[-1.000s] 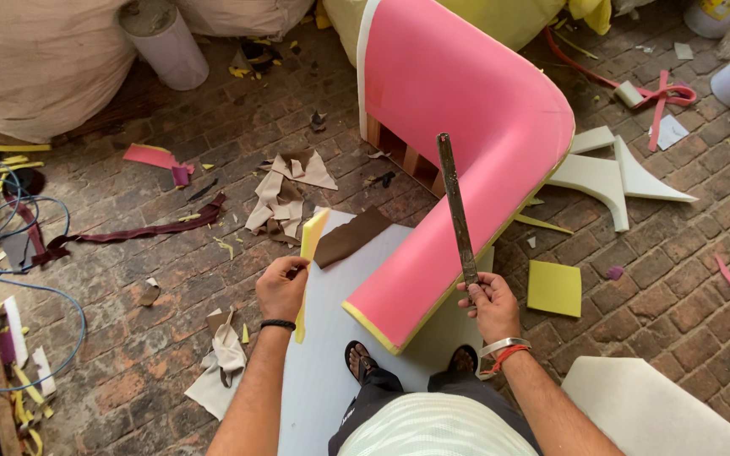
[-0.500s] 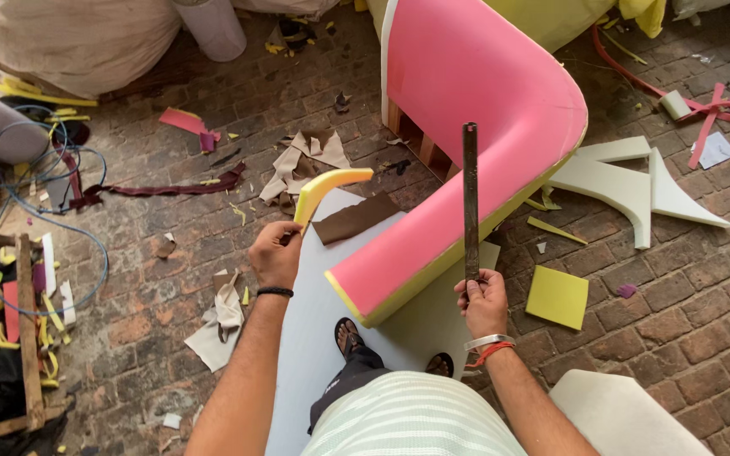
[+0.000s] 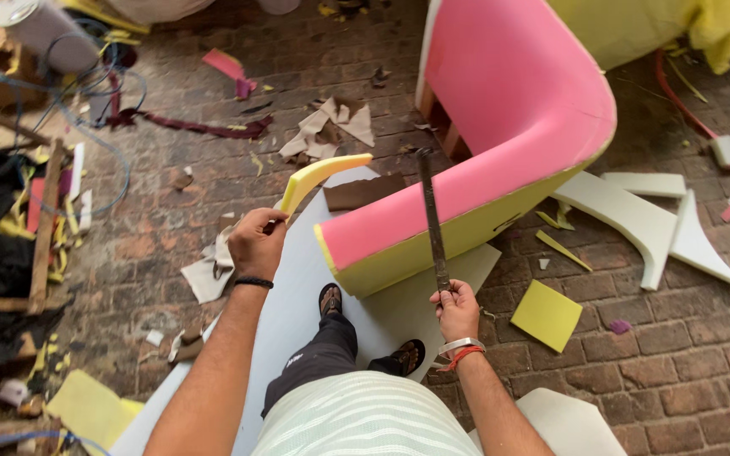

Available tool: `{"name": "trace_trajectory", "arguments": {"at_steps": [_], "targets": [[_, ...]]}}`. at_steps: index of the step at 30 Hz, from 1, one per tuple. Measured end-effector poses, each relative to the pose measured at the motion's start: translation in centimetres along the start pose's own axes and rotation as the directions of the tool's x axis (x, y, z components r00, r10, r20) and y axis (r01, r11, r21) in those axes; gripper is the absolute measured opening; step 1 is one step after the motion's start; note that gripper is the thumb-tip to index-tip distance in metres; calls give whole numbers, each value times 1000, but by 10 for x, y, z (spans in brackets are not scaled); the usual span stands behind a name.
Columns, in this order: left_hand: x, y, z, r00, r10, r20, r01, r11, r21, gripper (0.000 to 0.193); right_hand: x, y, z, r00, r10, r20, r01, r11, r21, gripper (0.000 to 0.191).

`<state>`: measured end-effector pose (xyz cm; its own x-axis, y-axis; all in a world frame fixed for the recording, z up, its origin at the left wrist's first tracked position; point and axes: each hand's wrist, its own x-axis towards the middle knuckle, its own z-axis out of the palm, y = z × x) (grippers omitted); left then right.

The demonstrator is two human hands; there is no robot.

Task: The person uses a long metal blade to cut a yellow foam sheet and then trims a pink foam-covered chair frame. The person repeatedly positions the foam, cuts along edges, and removes excess pieces.

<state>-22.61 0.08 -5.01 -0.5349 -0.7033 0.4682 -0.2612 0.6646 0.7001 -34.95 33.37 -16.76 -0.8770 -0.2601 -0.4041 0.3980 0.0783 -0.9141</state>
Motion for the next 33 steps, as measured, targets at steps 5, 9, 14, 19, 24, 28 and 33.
{"name": "trace_trajectory", "arguments": {"at_steps": [5, 9, 14, 19, 24, 28, 33], "targets": [[-4, -7, -25, 999, -25, -40, 27, 998, 48, 12, -11, 1, 19, 990, 71, 123, -65, 997, -51, 11], [0, -19, -40, 998, -35, -44, 36, 999, 35, 12, -20, -9, 34, 972, 98, 213, -81, 993, -83, 13], [2, -39, -56, 998, -50, -29, 50, 999, -8, 12, -29, -14, 54, 982, 101, 157, -71, 979, -189, 11], [9, -72, -92, 997, -78, -28, 78, 997, -12, 12, -40, -3, 102, 978, 89, 187, -63, 988, -141, 12], [9, -111, -137, 992, -118, -54, 115, 992, -55, 11, -57, 12, 159, 965, 172, 199, -158, 984, -84, 13], [5, -141, -170, 990, -122, -75, 118, 992, -54, 10, -69, 27, 195, 978, 138, 153, -123, 987, -103, 14], [9, -181, -219, 984, -148, -98, 141, 988, -67, 10, -83, 41, 243, 999, -47, -8, 47, 997, -60, 13]]}}
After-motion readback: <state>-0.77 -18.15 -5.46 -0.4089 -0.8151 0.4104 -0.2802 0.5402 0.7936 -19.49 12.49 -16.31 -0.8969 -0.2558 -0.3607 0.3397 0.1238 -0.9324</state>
